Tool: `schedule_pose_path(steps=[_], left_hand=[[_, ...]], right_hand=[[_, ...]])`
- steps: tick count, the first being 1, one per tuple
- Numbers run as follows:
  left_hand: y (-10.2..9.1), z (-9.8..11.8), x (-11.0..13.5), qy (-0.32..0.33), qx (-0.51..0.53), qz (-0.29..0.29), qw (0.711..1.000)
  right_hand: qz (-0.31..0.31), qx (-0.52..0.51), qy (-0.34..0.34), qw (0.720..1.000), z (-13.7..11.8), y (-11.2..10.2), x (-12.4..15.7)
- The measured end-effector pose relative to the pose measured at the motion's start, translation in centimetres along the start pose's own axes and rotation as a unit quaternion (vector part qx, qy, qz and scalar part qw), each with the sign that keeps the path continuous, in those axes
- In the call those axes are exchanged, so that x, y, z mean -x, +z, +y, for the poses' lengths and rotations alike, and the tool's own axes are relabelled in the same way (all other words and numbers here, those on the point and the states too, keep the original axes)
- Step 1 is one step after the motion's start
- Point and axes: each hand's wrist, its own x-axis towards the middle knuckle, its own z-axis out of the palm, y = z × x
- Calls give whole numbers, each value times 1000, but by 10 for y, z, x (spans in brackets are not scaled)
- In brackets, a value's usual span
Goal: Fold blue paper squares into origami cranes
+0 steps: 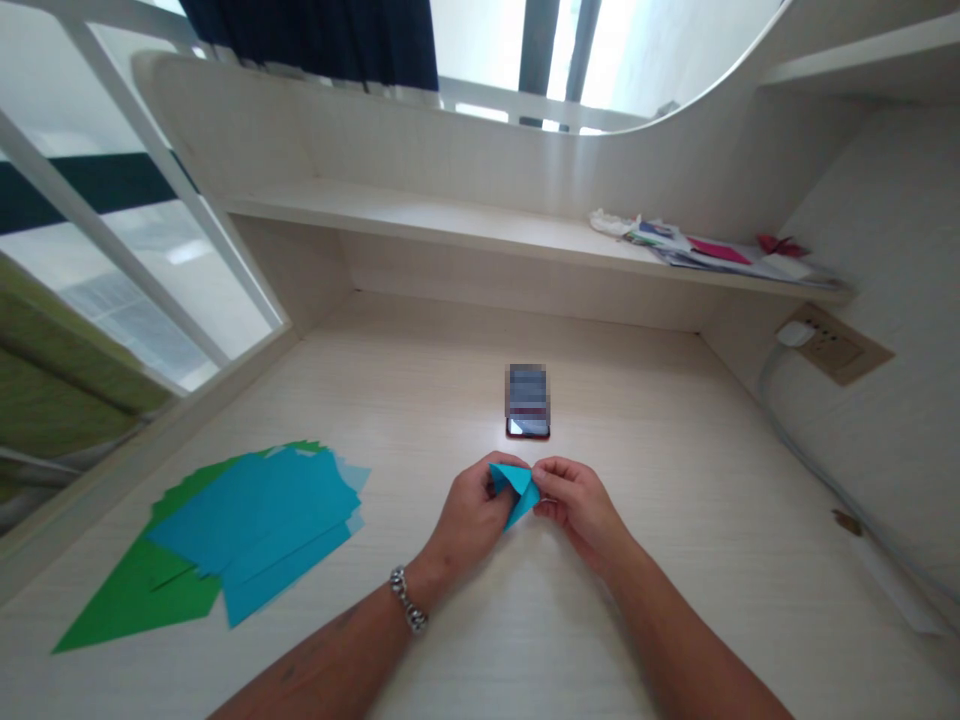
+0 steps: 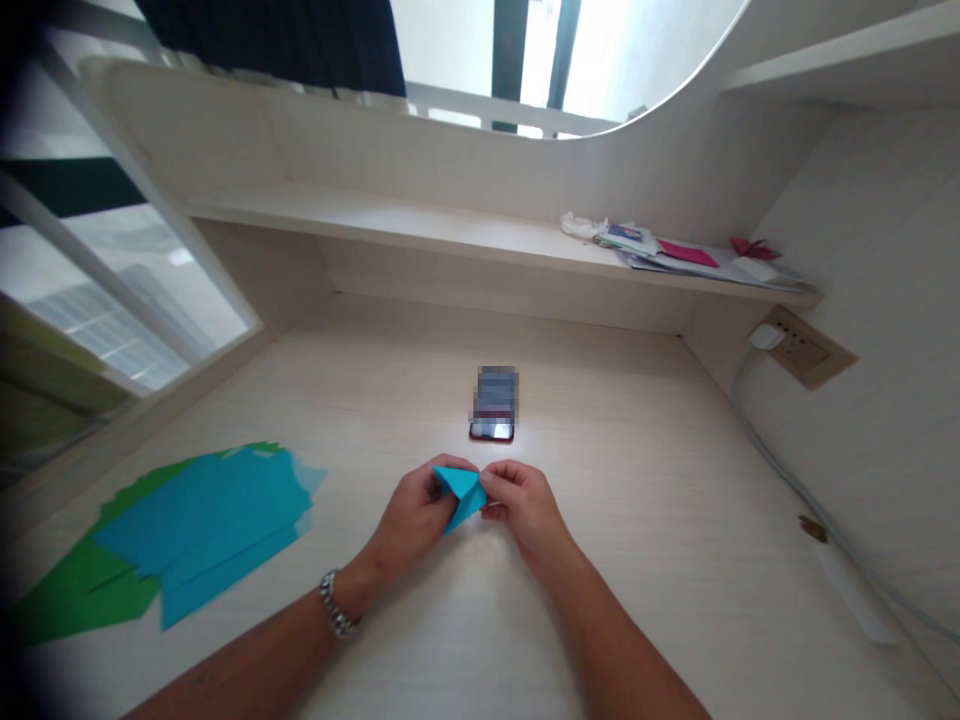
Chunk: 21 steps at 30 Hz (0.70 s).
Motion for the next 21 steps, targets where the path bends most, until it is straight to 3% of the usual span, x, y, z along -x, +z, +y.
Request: schedule_pose_path(steps=[5, 8, 12, 21], left_hand=[[-1, 0, 0, -8, -30, 12, 999], [-2, -1, 0, -20, -70, 40, 997], [-5, 1, 0, -39, -109, 62, 991], [-2, -2, -1, -33, -50, 39, 997]], right_hand=[[7, 37, -8, 999, 3, 1, 0], [21, 103, -65, 992, 4, 2, 1], [-9, 191, -123, 974, 4, 5, 4], [35, 276, -193, 941, 10, 8, 5]])
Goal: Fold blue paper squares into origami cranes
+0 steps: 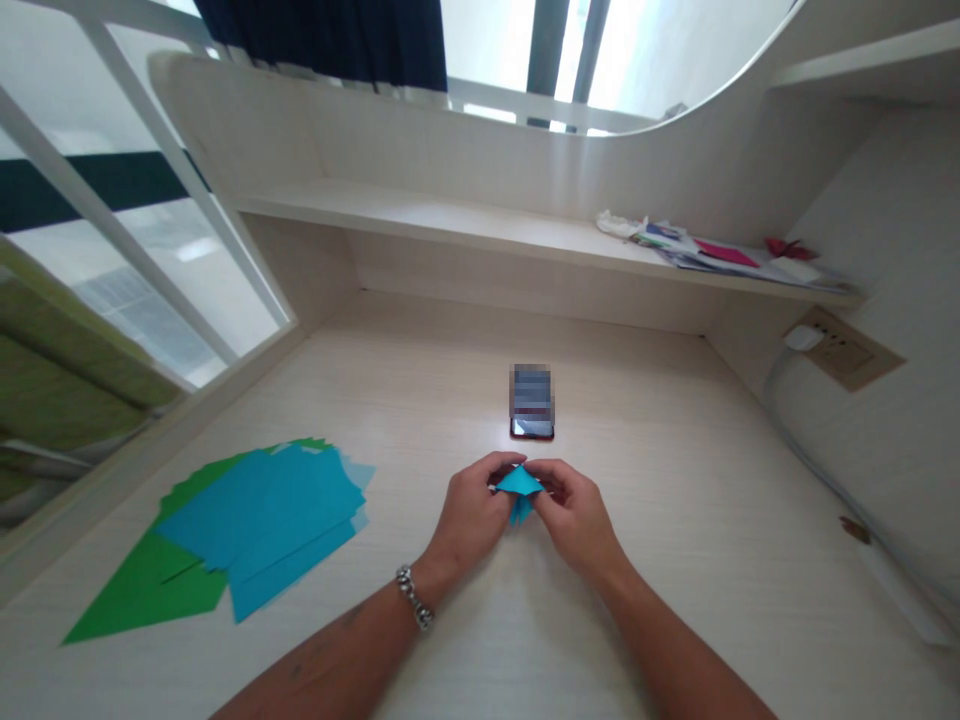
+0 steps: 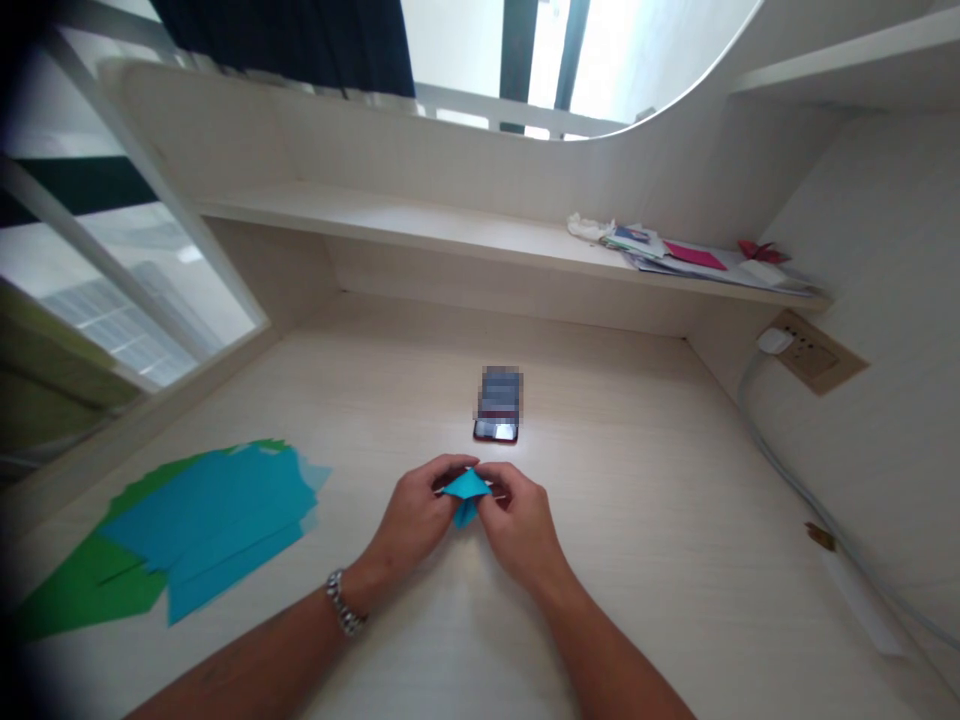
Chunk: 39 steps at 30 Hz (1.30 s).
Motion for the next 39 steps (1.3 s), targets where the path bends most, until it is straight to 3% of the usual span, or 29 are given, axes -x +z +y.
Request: schedule_pose_path(steps=[5, 9, 12, 24, 32, 39], left_hand=[[-1, -3, -3, -3, 15, 4, 1000], [-2, -2, -6, -39, 59, 21, 997], [-2, 0, -7, -52, 68, 29, 996], [-4, 2, -5, -46, 63, -12, 997], [2, 1, -4, -15, 91, -13, 996], [6, 3, -3, -78, 196, -34, 977]], right_hand=[[-22, -85, 38, 995, -1, -3, -2], [-51, -197, 111, 973, -2, -9, -4], [-58, -219, 134, 965, -3, -11, -5], [-40, -185, 134, 973, -4, -10, -7], [3, -122, 74, 990, 3, -5, -8], [59, -48, 45, 996, 3, -4, -7]])
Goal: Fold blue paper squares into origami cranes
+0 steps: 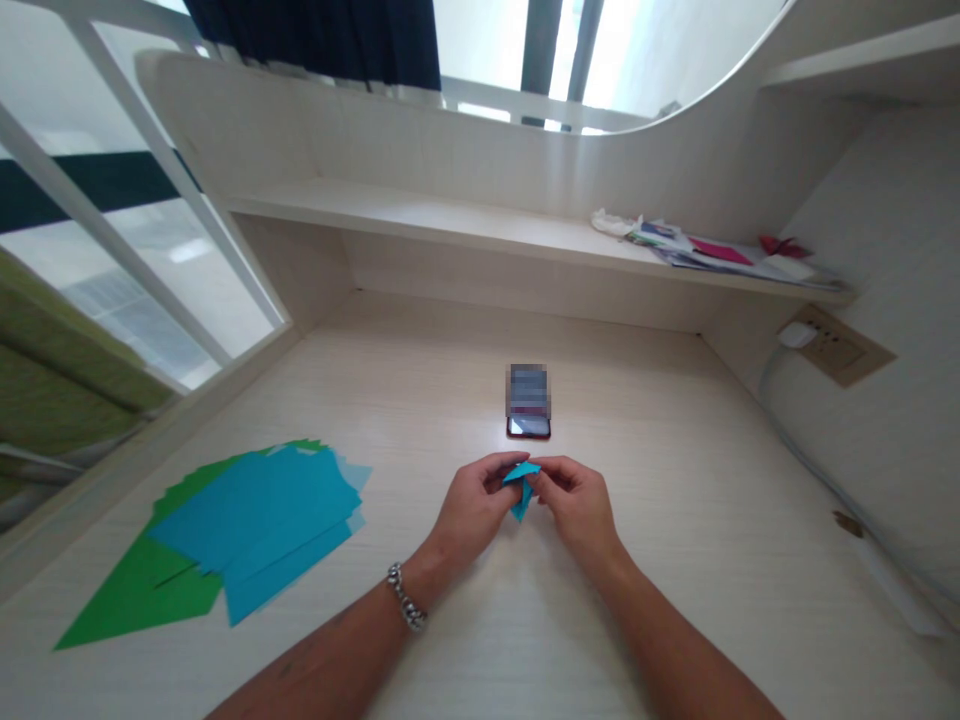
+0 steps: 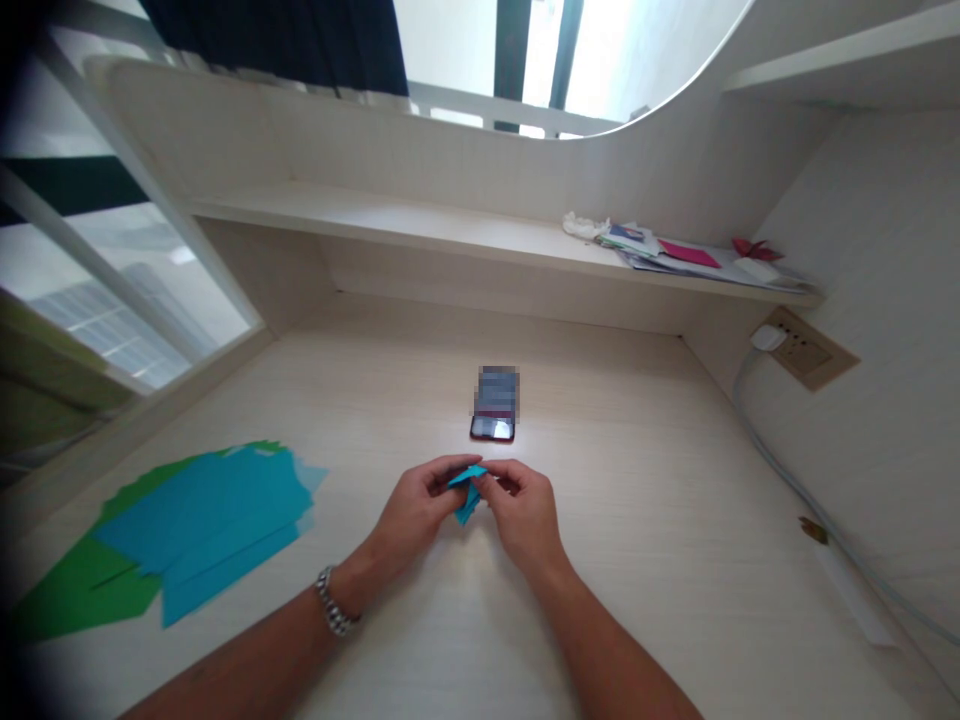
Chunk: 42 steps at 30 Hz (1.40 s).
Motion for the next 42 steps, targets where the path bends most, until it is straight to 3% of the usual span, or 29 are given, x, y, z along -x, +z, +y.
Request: schedule_pose_path(steps=[7, 15, 21, 42], left_hand=[[1, 1, 1, -54, 110, -33, 992], [1, 3, 1, -50, 62, -28, 996], [1, 3, 3, -63, 85, -58, 993], [-3, -1, 2, -75, 90, -78, 990]], right_hand=[[12, 9, -10, 1000, -7, -1, 3], [18, 22, -9, 1000, -7, -3, 2], [20, 43, -26, 999, -7, -3, 4], [30, 68, -47, 996, -8, -4, 4]])
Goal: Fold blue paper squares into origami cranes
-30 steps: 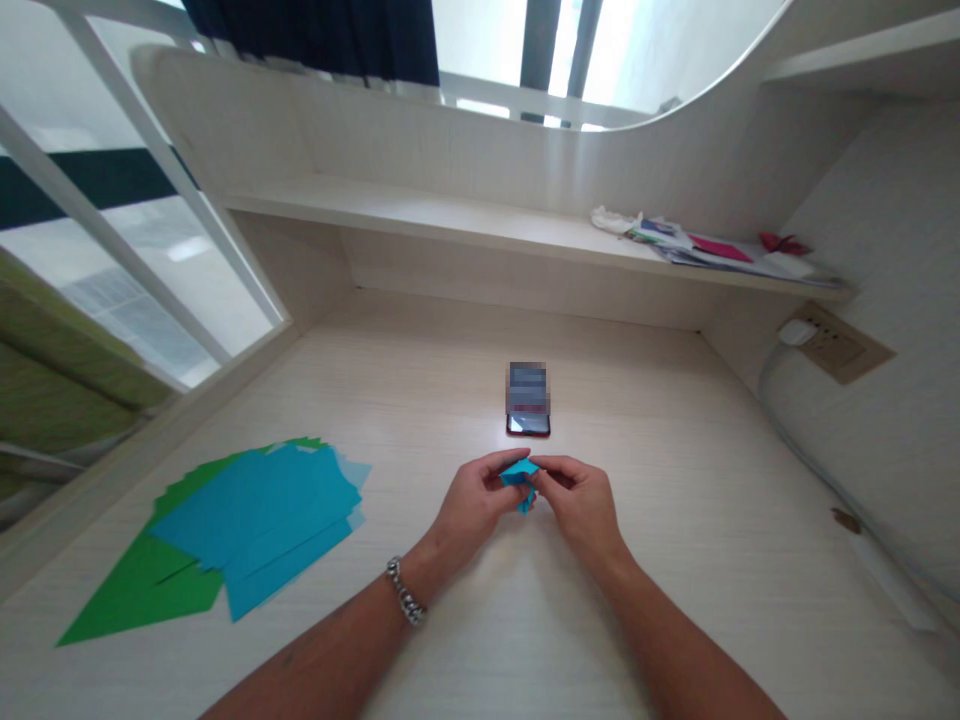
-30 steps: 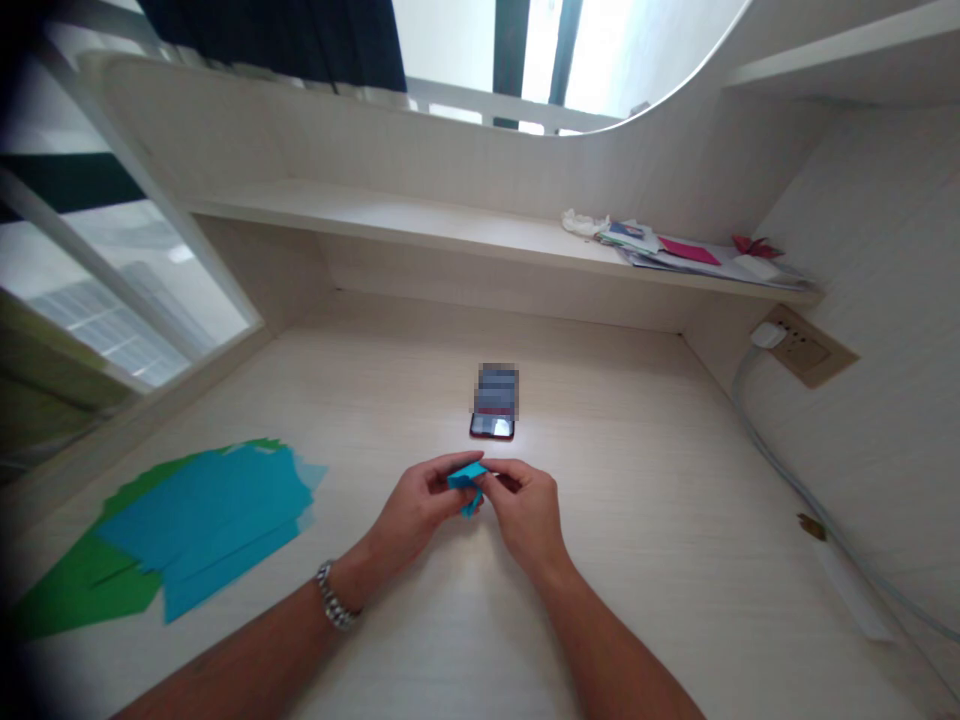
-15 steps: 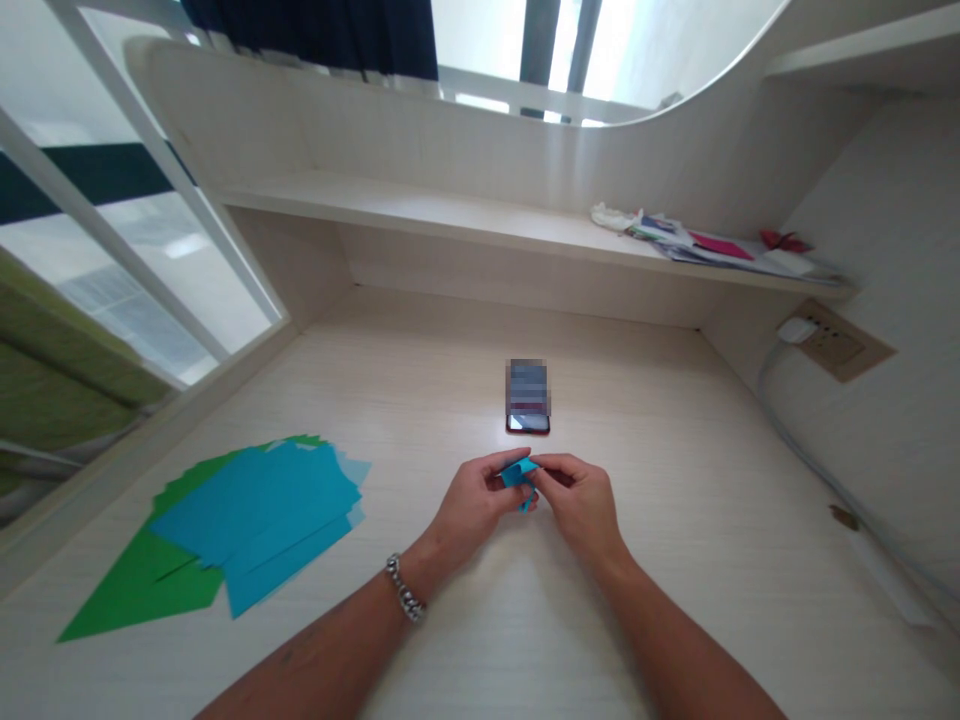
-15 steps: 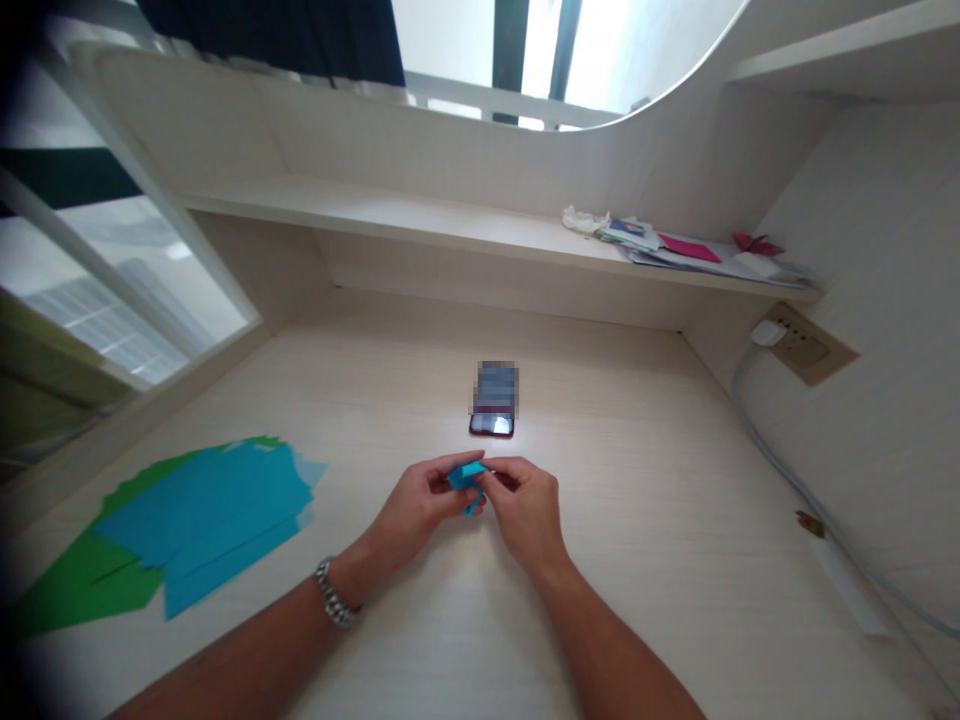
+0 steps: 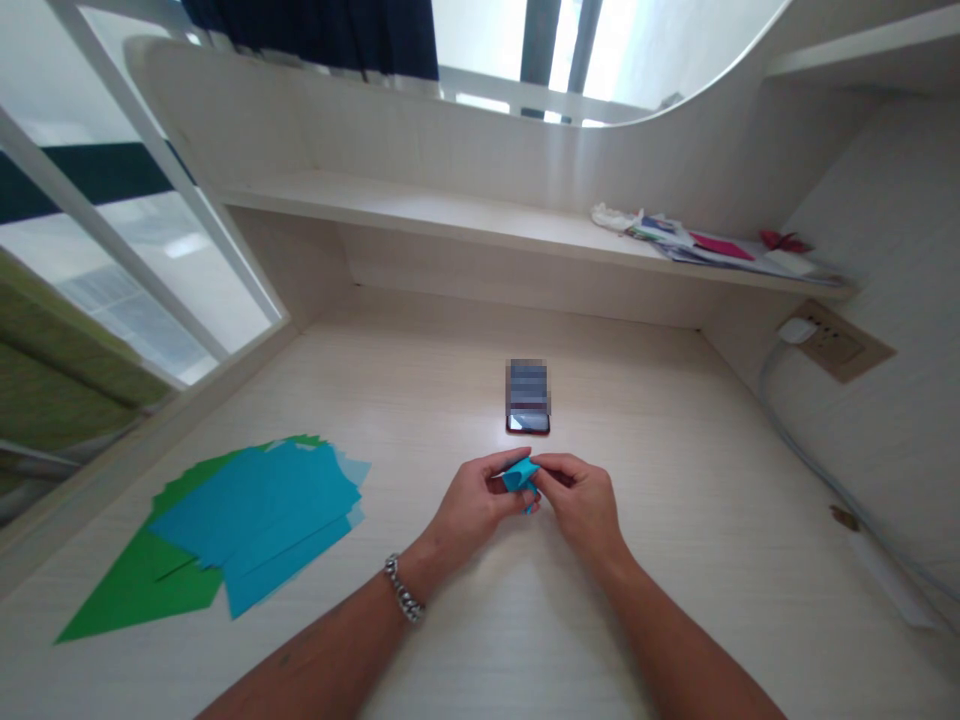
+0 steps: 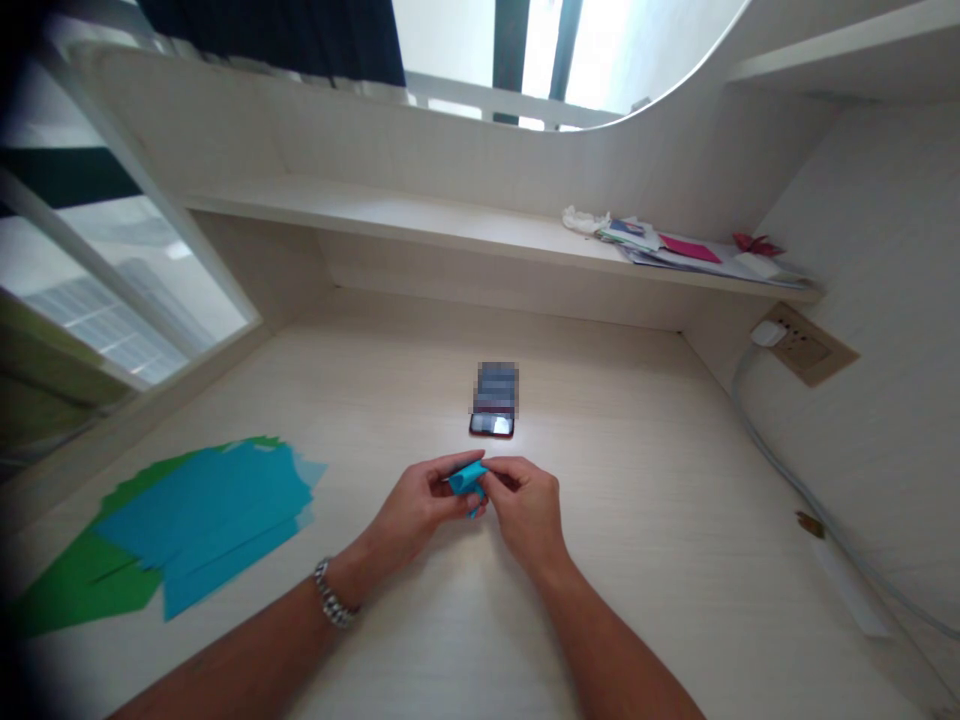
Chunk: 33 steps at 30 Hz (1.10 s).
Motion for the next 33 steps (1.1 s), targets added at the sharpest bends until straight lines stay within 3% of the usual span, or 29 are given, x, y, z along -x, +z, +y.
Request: schedule_pose_path(steps=[7, 15, 21, 26, 33], left_hand=[[0, 2, 1, 10, -25, -10, 1000], [3, 4, 0, -13, -66, 36, 997], [-3, 6, -2, 100, -188, 67, 975], [-5, 2, -3, 82, -170, 50, 981], [-8, 0, -4, 100, -201, 60, 973]], right_hand=[[-4, -2, 16, 1000, -3, -1, 0], [-47, -48, 61, 996, 4, -3, -5], [-92, -19, 104, 990, 5, -6, -6], [-138, 1, 115, 984, 10, -7, -5], [-150, 2, 119, 982, 12, -6, -6]])
